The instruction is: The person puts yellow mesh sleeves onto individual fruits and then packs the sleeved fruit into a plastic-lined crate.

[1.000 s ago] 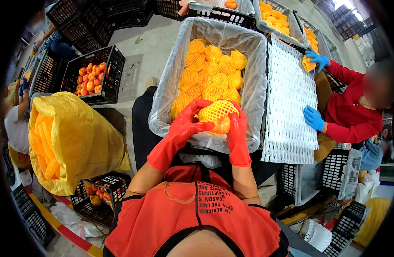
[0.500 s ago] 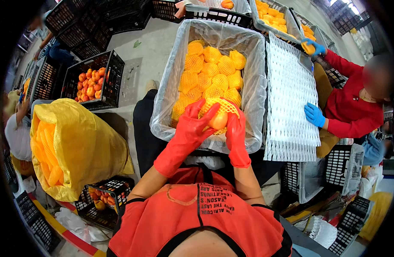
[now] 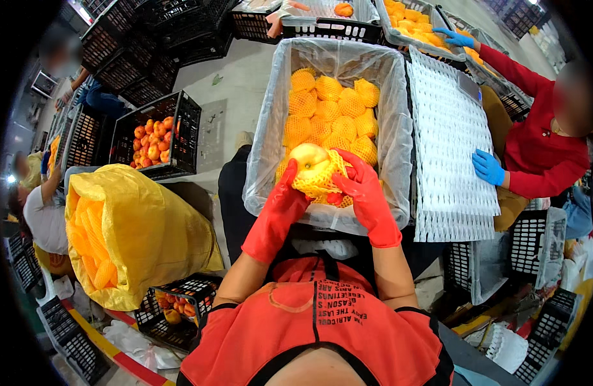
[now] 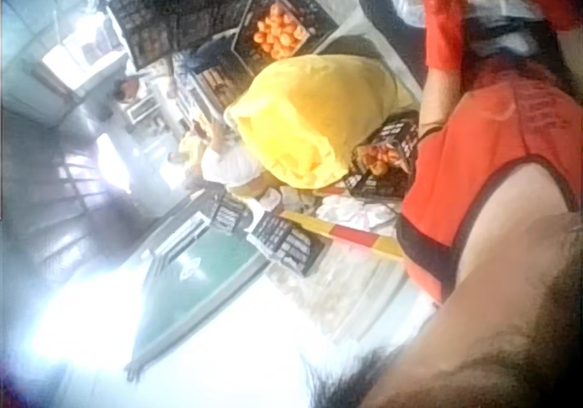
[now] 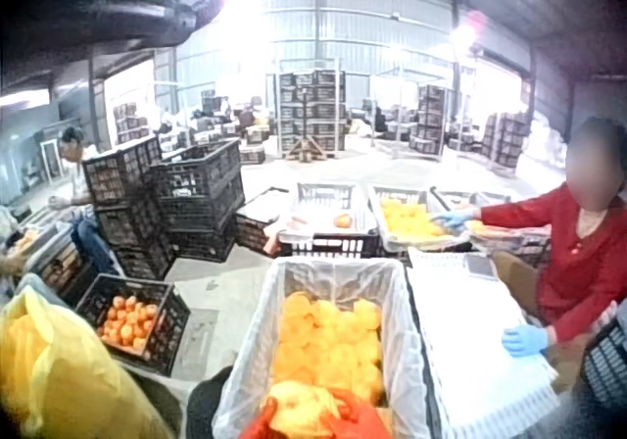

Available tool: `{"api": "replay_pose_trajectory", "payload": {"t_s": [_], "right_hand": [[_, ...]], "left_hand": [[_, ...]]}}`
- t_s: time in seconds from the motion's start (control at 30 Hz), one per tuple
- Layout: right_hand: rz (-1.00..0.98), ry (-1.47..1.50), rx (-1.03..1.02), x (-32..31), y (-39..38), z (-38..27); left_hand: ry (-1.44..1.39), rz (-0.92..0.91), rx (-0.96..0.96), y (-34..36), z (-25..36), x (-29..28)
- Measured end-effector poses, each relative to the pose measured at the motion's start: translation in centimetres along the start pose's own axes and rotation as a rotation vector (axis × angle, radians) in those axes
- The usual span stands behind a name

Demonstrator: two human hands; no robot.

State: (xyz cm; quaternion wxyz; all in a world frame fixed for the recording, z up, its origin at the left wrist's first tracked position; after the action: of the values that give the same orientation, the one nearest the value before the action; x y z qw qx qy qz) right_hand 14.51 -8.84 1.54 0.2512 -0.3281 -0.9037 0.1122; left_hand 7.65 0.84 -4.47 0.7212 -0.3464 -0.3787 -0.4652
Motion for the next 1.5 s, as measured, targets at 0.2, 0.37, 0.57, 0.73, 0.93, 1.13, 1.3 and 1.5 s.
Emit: {"api": "replay_pose_trajectory", "payload": {"t_s": [0.2,0.37,0.57,0.73,0.93,1.13,1.3,1.5], "right_hand": [[-0.029,-0.134,0.026,-0.1,-0.6,0.1],[0.102,-0.089,0.025,-2.1,-0.7,-0.6],[0.429,-0.405,-0.32,-2.0,-2.0,-3.4],[0.548,-0.524,-0.653,-1.4,-4.2,-6.2],[0.491,-0.431,-0.585,-2.6,-3.5,-6.1],[0.465,-0.804,-0.671,0.5,-4.1,-5.8],[0.256,-1.069,-1.056,7.2,-6.2,-4.4],[0.443,-0.672,-0.718,0.4,-5.8,-5.6]], "left_hand": [[0.012,0.088,0.06,-0.2,0.8,-0.1],[0.614,0.05,0.272,-0.1,3.8,-0.7],[1.907,-0.107,0.679,-1.7,5.1,6.8],[2.046,-0.1,0.685,-1.4,4.9,7.9],[2.249,-0.164,0.658,-1.2,4.1,10.4],[2.324,-0.195,0.631,0.1,4.6,10.4],[1.924,-0.126,0.988,-0.8,6.4,9.0],[2.079,-0.076,1.143,-1.8,7.7,10.1]]}}
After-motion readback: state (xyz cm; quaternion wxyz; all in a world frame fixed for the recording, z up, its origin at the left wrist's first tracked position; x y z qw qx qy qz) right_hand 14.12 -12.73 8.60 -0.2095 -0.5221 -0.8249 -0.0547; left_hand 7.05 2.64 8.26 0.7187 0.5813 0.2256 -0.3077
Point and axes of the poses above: each hand's wrist, its own y-axis towards the middle knuckle, its own x-axis out of the palm, z = x × y, the point moved 10 cm from there along y, towards the middle knuckle, and after that the axes turned 11 degrees about x, right-handed, at the moved point
